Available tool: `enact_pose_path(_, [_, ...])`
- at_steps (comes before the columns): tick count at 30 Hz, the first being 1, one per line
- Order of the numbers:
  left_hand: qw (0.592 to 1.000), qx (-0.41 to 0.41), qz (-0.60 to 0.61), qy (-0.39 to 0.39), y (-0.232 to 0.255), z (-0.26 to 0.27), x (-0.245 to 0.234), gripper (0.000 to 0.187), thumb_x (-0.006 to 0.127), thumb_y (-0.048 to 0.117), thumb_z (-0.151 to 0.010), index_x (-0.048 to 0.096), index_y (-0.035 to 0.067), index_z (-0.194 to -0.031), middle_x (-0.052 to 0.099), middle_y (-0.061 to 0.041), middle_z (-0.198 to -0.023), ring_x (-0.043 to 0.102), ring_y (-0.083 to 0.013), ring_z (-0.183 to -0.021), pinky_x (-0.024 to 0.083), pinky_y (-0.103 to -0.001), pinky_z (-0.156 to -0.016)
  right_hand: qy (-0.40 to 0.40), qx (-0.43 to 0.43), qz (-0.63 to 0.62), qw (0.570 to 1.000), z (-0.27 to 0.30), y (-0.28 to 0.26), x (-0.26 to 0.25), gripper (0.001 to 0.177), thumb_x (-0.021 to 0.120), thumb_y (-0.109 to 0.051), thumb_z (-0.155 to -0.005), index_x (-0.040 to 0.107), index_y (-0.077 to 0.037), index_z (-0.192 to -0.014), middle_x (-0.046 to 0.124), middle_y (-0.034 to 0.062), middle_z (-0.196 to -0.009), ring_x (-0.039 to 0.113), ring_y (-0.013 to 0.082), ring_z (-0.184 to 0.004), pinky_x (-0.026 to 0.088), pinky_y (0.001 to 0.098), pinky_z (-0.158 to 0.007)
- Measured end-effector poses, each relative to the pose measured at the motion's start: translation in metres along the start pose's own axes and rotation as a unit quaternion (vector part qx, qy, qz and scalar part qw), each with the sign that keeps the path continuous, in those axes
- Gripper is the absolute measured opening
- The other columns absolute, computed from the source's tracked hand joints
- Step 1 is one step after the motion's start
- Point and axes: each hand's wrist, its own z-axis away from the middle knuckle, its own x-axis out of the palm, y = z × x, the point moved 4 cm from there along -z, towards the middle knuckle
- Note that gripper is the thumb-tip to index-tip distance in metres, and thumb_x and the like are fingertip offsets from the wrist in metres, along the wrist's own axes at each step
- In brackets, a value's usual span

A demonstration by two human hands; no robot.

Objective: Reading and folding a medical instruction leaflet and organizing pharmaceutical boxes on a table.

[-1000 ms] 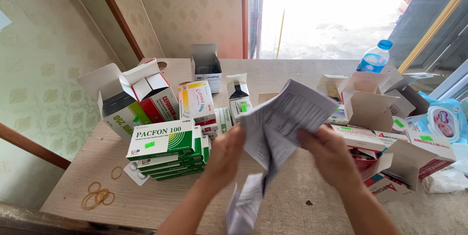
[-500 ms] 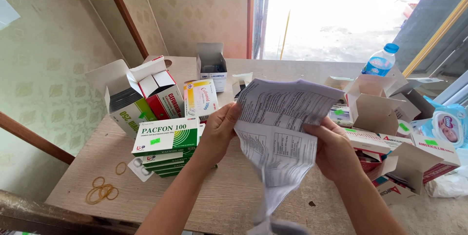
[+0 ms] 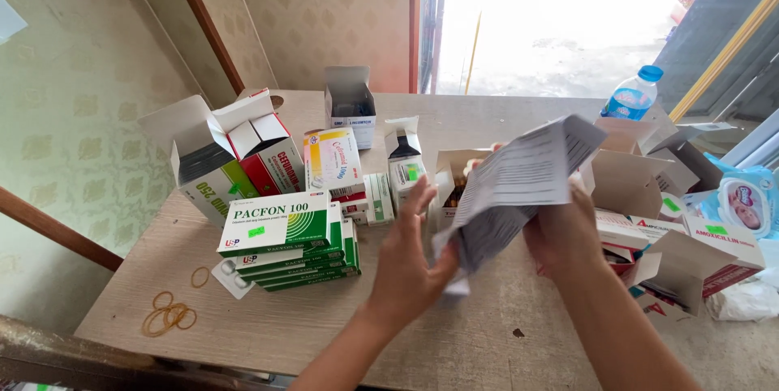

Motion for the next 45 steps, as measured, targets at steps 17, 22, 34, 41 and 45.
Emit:
enact_pose_path(17, [0.947,-0.154,0.258,-0.114,-0.045,0.012,-0.008,0.053,0.054,0.038,-0.101,0.058,0.008,-0.145,0.074,-0.014,-0.128,0.069,-0.0216,-0.118,0.054,-0.034,-0.101,-0.173,-0.094,-0.256,0.946,-0.005,-0.034,-0.051,0.026,0.064,-0.026,-0.119,0.064,0.000,-0.116,0.071,0.0141,-0.120,0.068,0.0281,-0.119,0.056,0.0441,-0.100])
enact_pose_path(22, [0.949,-0.158,0.138,-0.236,-0.027,-0.007,-0.060,0.033,0.061,0.033,-0.099,0.076,0.008,-0.116,0.075,-0.001,-0.126,0.074,-0.0087,-0.101,0.062,-0.021,-0.082,-0.027,-0.117,-0.075,0.990,-0.003,-0.043,-0.053,0.025,0.059,-0.021,-0.112,0.060,-0.003,-0.129,0.072,0.0092,-0.118,0.074,0.0194,-0.104,0.060,0.0376,-0.097])
enact_pose_path(34, [0.830,-0.206,0.282,-0.434,-0.055,-0.042,-0.127,0.037,0.078,0.007,-0.090,0.075,-0.004,-0.125,0.080,-0.011,-0.113,0.069,-0.0113,-0.092,0.057,-0.027,-0.086,-0.138,0.003,-0.096,0.986,-0.006,-0.018,-0.043,0.040,0.047,-0.022,-0.112,0.050,0.005,-0.141,0.068,0.0215,-0.126,0.074,0.0269,-0.108,0.063,0.0452,-0.087])
enact_pose_path(41, [0.818,-0.199,0.388,-0.376,-0.006,-0.046,-0.150,0.092,0.081,0.008,-0.075,0.036,0.016,-0.154,0.069,-0.009,-0.134,0.067,-0.0152,-0.121,0.052,-0.031,-0.104,-0.127,-0.070,-0.082,0.986,-0.015,-0.033,-0.059,0.046,0.036,-0.027,-0.114,0.040,-0.009,-0.157,0.059,0.0159,-0.145,0.062,0.0287,-0.130,0.054,0.0512,-0.105])
enact_pose_path(45, [0.895,-0.219,0.214,-0.324,-0.048,-0.029,-0.145,0.090,0.081,0.006,-0.081,0.041,0.015,-0.161,0.067,-0.014,-0.106,0.064,-0.0173,-0.103,0.053,-0.032,-0.100,-0.149,-0.097,-0.184,0.967,-0.014,-0.042,-0.075,0.049,0.033,-0.028,-0.124,0.041,-0.004,-0.166,0.056,0.0184,-0.159,0.057,0.0322,-0.145,0.049,0.0546,-0.118])
